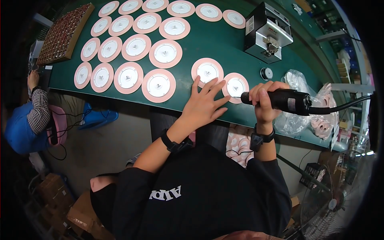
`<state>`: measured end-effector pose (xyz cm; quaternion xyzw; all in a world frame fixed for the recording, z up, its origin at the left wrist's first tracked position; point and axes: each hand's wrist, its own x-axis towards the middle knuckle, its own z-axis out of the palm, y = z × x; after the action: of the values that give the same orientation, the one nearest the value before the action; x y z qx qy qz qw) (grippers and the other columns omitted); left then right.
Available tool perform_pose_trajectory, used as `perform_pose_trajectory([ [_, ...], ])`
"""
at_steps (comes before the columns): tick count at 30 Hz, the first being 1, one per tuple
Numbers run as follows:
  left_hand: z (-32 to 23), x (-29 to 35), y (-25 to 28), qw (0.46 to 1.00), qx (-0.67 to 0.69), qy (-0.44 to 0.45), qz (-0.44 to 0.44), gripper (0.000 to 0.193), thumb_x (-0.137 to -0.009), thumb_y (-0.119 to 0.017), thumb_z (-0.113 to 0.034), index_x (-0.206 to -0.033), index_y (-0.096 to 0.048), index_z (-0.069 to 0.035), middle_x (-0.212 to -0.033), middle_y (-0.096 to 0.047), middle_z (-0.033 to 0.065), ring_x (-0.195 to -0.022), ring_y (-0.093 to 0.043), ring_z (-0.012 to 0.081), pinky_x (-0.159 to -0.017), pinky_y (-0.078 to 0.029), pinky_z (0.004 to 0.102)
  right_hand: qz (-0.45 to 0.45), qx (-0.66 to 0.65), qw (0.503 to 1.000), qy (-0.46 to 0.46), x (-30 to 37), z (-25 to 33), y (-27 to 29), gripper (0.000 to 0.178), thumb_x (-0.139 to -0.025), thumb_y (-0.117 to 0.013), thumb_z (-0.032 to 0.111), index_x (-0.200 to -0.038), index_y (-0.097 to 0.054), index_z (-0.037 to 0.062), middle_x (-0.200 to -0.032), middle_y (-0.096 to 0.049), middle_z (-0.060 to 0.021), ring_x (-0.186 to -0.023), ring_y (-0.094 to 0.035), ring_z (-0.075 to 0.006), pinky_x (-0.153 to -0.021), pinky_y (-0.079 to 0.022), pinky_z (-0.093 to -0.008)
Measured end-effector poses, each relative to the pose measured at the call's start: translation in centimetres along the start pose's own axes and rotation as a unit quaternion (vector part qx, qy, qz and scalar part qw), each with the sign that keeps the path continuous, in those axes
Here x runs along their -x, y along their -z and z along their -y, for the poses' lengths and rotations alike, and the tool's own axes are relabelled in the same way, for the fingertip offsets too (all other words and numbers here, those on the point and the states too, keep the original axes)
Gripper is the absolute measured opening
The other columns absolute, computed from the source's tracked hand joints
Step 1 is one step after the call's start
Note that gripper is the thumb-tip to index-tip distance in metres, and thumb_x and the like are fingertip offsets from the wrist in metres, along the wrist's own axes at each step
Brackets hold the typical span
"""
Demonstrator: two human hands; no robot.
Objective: The person picks up a circular component from a stack, places it on the table, and uses a power screwdriver to drive a screw into its center. They then move the finished component to a stack and repeat the process with another component.
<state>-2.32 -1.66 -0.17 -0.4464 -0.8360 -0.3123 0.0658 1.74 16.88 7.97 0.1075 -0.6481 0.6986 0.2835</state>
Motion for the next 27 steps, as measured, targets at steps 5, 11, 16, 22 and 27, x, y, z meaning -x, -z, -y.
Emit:
perform_pose_trajectory([
  [5,0.0,0.1,0.0,1.000,0.000,0.000,-0.001,0.039,-0.086,-0.070,-0.038,-0.120,-0.068,-0.021,-0.144,-0.050,0.0082,-0.137,-0.042,0.0291,-0.115,-0.019,0.0642,-0.012,0.006,1.000,-0.003,0.2,-0.1,-0.1,0.023,-0.090,-0.056,-0.003,-0.102,-0.038,0.0060,-0.069,-0.047,-0.0074,-0.050,-0.044,-0.0155,-0.054,-0.046,-0.0340],
  [11,-0.1,0.2,-0.1,1.000,-0.008,-0.005,-0.006,0.039,-0.086,-0.070,-0.038,-0.121,-0.068,-0.022,-0.144,-0.050,0.0078,-0.137,-0.041,0.0292,-0.115,-0.019,0.0645,-0.011,0.019,1.000,0.003,0.5,0.0,-0.6,0.023,-0.090,-0.055,-0.003,-0.102,-0.038,0.0054,-0.070,-0.047,-0.0076,-0.050,-0.045,-0.0158,-0.054,-0.046,-0.0340],
  [16,0.0,0.3,-0.3,1.000,-0.010,-0.009,-0.012,0.039,-0.085,-0.071,-0.039,-0.120,-0.068,-0.022,-0.144,-0.050,0.0074,-0.138,-0.041,0.0300,-0.115,-0.018,0.0657,-0.039,0.005,0.999,0.008,0.3,0.2,0.0,0.023,-0.089,-0.056,-0.002,-0.106,-0.043,0.0045,-0.069,-0.047,-0.0073,-0.050,-0.045,-0.0160,-0.053,-0.045,-0.0337],
  [22,-0.7,0.4,-0.7,0.999,-0.033,-0.020,-0.021,0.040,-0.083,-0.072,-0.040,-0.119,-0.068,-0.022,-0.144,-0.050,0.0075,-0.139,-0.040,0.0309,-0.114,-0.017,0.0685,-0.075,-0.008,0.995,0.063,-2.3,4.8,1.4,0.027,-0.087,-0.056,0.001,-0.113,-0.049,0.0038,-0.069,-0.046,-0.0068,-0.049,-0.044,-0.0160,-0.053,-0.044,-0.0336],
  [27,-4.8,0.8,-2.0,0.996,0.019,-0.065,0.058,0.046,-0.080,-0.075,-0.040,-0.122,-0.066,-0.021,-0.144,-0.050,0.0069,-0.140,-0.040,0.0314,-0.114,-0.019,0.0670,-0.064,-0.016,0.992,0.110,-4.9,6.9,2.5,0.029,-0.087,-0.054,-0.001,-0.116,-0.050,0.0025,-0.069,-0.046,-0.0063,-0.050,-0.043,-0.0160,-0.054,-0.044,-0.0335],
])
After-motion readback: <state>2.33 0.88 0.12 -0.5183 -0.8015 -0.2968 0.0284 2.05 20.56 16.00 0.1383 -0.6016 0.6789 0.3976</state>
